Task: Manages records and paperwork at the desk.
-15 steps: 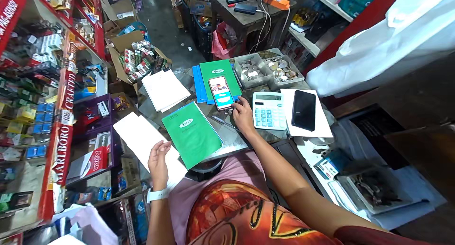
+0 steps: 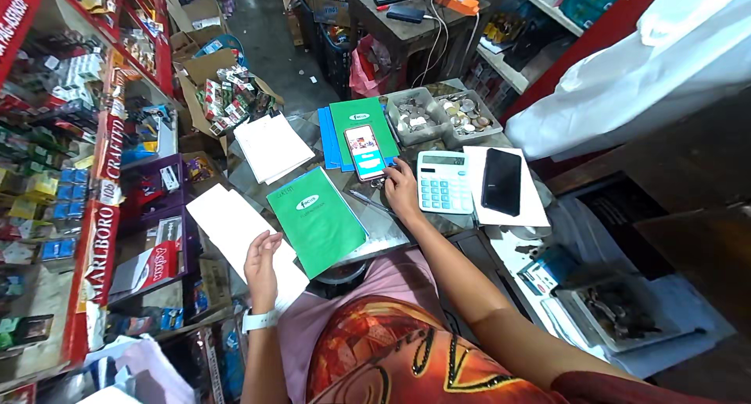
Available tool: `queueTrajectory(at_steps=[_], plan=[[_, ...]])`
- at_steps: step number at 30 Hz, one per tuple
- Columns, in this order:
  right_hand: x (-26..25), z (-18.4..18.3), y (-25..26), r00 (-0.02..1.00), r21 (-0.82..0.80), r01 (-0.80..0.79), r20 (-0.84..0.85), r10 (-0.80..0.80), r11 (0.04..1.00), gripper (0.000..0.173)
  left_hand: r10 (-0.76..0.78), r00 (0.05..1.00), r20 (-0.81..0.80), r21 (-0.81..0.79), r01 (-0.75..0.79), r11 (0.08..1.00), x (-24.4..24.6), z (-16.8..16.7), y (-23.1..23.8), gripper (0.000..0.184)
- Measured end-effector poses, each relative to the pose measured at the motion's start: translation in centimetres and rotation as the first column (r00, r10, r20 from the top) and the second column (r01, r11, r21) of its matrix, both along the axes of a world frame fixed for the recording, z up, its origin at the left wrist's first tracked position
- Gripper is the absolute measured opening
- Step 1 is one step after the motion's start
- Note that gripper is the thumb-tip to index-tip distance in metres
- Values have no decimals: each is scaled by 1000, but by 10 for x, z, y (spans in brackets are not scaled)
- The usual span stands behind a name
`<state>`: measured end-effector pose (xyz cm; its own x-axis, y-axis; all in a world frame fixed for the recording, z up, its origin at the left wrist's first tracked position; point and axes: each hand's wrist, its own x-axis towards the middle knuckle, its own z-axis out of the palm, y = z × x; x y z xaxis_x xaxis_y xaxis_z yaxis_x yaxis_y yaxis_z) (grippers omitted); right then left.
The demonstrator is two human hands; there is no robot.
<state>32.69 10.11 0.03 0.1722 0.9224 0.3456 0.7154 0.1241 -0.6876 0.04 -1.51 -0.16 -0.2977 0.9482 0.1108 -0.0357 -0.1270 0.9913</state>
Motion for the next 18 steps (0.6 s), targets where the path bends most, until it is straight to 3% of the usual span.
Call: queueTrajectory(at_steps=[11,18], plan=[[0,-1,0,1000,-6,-7,10,7,1000,27,9,1000,8,4,-9,1000,1,1,0,34],[-2,2,16,979,-147,-22,198,52,989,38,6,1000,8,15,-6,1000,0,-1,-1,34]])
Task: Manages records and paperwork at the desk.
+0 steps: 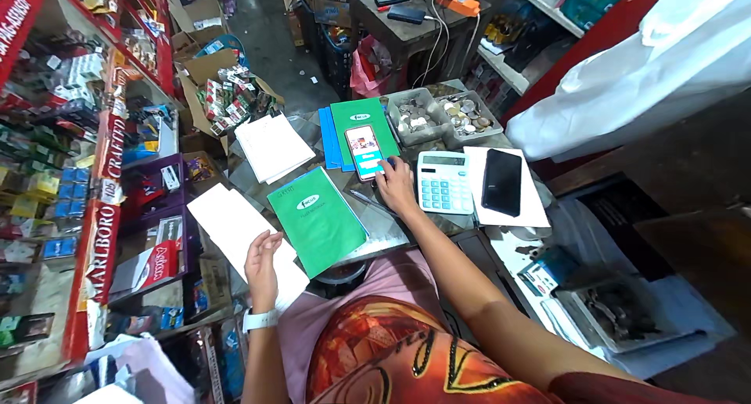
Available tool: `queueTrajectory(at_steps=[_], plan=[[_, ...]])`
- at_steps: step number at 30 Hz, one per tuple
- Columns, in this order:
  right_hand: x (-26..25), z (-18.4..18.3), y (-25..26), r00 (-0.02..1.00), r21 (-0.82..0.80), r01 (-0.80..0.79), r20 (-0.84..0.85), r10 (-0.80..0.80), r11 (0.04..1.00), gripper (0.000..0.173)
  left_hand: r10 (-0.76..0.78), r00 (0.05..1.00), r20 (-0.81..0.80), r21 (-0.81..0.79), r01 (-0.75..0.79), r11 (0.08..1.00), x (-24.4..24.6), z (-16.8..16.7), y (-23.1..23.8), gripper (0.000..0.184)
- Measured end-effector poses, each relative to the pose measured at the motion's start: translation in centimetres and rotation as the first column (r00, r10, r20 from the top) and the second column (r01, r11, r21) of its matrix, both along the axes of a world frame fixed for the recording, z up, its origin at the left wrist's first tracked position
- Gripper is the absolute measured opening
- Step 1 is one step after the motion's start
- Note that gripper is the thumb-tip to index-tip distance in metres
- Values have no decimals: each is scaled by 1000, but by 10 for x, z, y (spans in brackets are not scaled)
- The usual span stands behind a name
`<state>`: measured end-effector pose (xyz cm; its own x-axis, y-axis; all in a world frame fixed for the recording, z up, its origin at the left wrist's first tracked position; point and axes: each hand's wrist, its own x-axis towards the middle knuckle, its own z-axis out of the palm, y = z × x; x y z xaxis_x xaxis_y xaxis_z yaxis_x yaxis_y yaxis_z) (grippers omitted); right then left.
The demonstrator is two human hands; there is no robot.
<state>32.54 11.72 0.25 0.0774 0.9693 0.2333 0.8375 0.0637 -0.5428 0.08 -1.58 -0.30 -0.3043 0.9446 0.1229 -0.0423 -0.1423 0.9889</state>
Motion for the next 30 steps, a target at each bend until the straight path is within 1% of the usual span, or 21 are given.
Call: queueTrajectory(at_steps=[2,3,6,8,9,13,16,18,20,22,24,26,30], plan=[[-1,1,7,999,-8,23,44,-22,1000,45,1,1000,-3,-1,-1,1000,0,0,0,34],[-1,1,9,999,-3,35,36,-35,999,46,2,1000,-2,1,-2,1000,0,0,0,34],[-1,4,3,995,50,63,-81,-59,997,40,3,1000,5,2,-3,1000,0,1,0,33],[1,3,0,992,132,72,-117,-56,989,35,3,1000,5,-5,-3,1000,1,2,0,33],[2,2,-2,991,142,64,-125,-46,988,33,2,1000,4,-6,-2,1000,1,2,0,33],[1,4,-2,988,71,13,-157,-2,997,30,6,1000,8,-1,-6,1000,1,1,0,33],[1,4,2,991,8,-9,-135,10,1000,26,6,1000,7,-1,-6,1000,1,0,0,34],[1,2,3,995,1,-10,-102,10,1000,28,6,1000,3,-4,-6,1000,0,0,0,34],[1,1,4,997,4,-17,-80,17,1000,35,7,1000,-2,-6,-7,1000,1,0,0,34],[2,1,1,992,33,-26,-121,30,999,39,7,1000,-2,-8,-7,1000,1,1,0,34],[3,5,-3,981,65,-19,-194,31,998,31,5,1000,-4,-9,-5,1000,1,2,-1,34],[4,7,-5,974,103,-1,-224,24,995,22,6,1000,-5,-12,-6,1000,1,2,-1,34],[2,0,-2,970,206,39,-244,12,978,17,1,1000,-14,-7,-2,1000,-1,0,0,34]])
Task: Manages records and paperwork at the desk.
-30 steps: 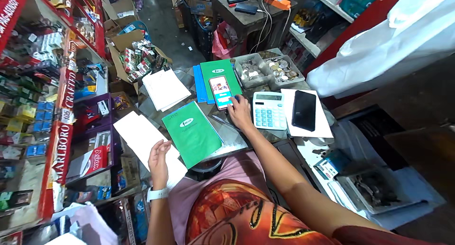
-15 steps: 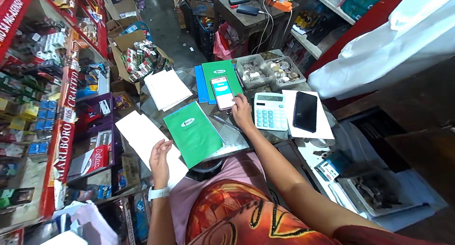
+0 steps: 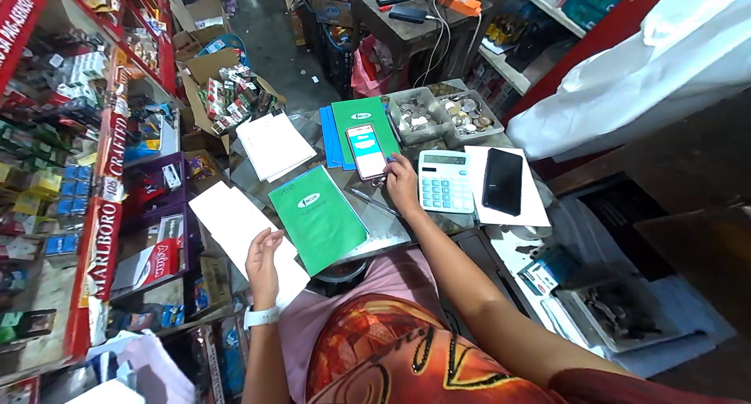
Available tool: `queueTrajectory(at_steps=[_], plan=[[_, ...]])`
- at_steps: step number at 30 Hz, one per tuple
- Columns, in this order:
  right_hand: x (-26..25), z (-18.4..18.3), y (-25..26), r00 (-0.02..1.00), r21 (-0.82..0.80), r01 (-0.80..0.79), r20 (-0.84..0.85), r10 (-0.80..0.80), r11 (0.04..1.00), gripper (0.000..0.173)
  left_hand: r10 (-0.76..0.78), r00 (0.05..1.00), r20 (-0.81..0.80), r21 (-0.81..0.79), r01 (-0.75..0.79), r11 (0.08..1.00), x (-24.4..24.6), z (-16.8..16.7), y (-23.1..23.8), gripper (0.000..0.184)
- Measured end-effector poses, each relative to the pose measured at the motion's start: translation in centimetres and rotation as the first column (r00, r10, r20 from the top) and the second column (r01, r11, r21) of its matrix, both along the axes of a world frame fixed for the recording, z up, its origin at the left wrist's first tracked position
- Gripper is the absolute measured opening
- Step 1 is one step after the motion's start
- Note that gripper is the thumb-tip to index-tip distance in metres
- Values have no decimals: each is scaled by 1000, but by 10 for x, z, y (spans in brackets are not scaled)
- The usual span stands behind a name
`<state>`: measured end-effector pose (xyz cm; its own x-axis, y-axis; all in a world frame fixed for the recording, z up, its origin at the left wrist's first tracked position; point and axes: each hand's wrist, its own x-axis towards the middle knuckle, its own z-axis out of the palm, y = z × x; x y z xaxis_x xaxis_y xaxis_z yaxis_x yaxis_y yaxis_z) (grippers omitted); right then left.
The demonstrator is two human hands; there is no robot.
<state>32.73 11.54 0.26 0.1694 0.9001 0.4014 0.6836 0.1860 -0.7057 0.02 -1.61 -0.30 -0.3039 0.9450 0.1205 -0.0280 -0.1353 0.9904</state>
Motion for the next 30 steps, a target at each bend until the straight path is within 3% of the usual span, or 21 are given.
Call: queueTrajectory(at_steps=[5,9,13,15,18,21,23,25,27,28,30], plan=[[2,-4,3,1000,-9,-1,19,1,1000,20,-6,1000,-22,-4,6,1000,2,3,1,34],[10,1,-5,990,-56,-30,138,38,998,21,-55,964,-260,-76,36,996,7,2,0,38],[3,60,-53,886,-305,-120,396,241,945,34,-108,817,-567,-106,57,993,14,8,-1,36],[-2,69,-75,805,-445,-123,478,351,887,37,-101,751,-652,-45,95,994,16,17,-4,35],[-7,59,-96,790,-504,-72,498,357,861,30,-126,659,-741,-17,169,985,20,29,-11,39],[-14,72,-97,835,-589,-2,444,326,808,26,3,512,-859,69,109,992,17,30,-17,34],[-11,81,-91,889,-540,-39,366,276,841,24,54,426,-903,54,-11,998,12,30,-24,32],[0,74,-78,937,-316,-123,274,215,941,21,-6,412,-911,-62,-123,991,7,32,-31,42],[12,69,-64,961,-132,-151,212,177,980,18,-95,424,-901,-182,-169,969,5,30,-37,50],[15,71,-59,968,-106,-135,199,154,985,18,-132,426,-895,-225,-175,959,5,28,-40,52],[15,85,-55,983,-213,-87,141,118,973,28,-154,428,-890,-246,-168,955,7,23,-42,55]])
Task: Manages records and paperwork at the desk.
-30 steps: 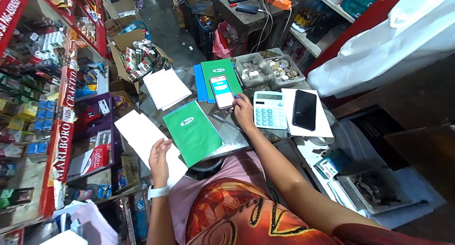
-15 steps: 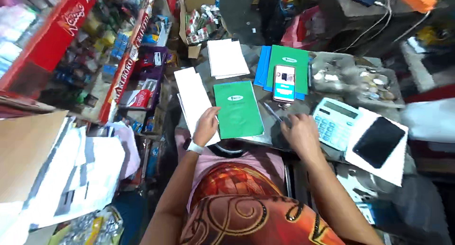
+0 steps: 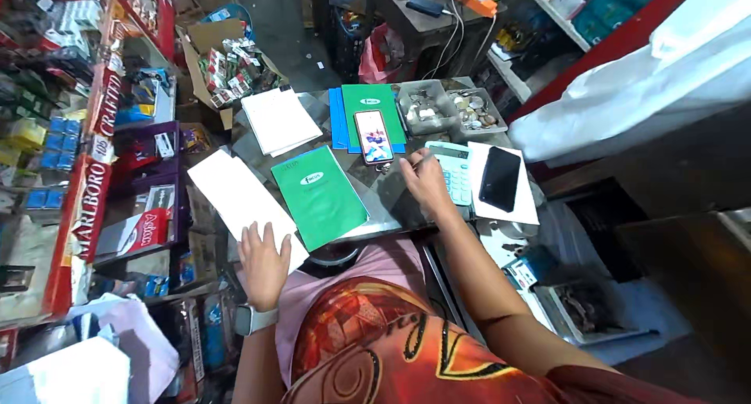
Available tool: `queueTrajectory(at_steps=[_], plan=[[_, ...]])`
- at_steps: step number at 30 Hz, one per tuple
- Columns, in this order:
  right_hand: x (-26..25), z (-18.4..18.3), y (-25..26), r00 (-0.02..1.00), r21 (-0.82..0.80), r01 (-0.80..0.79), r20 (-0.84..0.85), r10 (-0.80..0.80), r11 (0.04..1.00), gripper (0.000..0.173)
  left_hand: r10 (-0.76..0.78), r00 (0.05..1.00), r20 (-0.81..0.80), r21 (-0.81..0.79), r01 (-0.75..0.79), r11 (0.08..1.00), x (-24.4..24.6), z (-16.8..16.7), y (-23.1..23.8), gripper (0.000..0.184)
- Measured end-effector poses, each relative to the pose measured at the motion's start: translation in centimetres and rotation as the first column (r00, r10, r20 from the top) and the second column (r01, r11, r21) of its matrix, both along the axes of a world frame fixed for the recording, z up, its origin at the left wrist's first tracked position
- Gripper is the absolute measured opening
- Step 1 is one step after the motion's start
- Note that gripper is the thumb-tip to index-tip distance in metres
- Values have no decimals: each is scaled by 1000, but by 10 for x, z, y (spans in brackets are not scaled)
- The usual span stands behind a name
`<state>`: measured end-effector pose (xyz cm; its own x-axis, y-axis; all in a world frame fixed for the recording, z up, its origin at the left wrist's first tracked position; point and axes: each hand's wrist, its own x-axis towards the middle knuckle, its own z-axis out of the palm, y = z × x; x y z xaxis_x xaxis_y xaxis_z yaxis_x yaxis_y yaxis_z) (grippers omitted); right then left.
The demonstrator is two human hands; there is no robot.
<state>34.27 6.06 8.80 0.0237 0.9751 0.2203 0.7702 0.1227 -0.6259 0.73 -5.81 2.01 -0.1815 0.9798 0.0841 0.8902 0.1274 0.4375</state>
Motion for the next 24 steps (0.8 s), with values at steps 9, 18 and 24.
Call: queueTrajectory(at_steps=[9,18,24], plan=[[2,12,5,939,-340,-90,-342,-34,936,38,-8,998,-70,-70,3,998,3,8,7,58],[19,25,8,717,-34,-315,-663,214,948,52,-6,994,-106,-146,-10,989,5,13,14,56],[15,21,28,879,224,-107,-434,197,969,21,1,992,-127,-83,-12,996,6,5,12,57]])
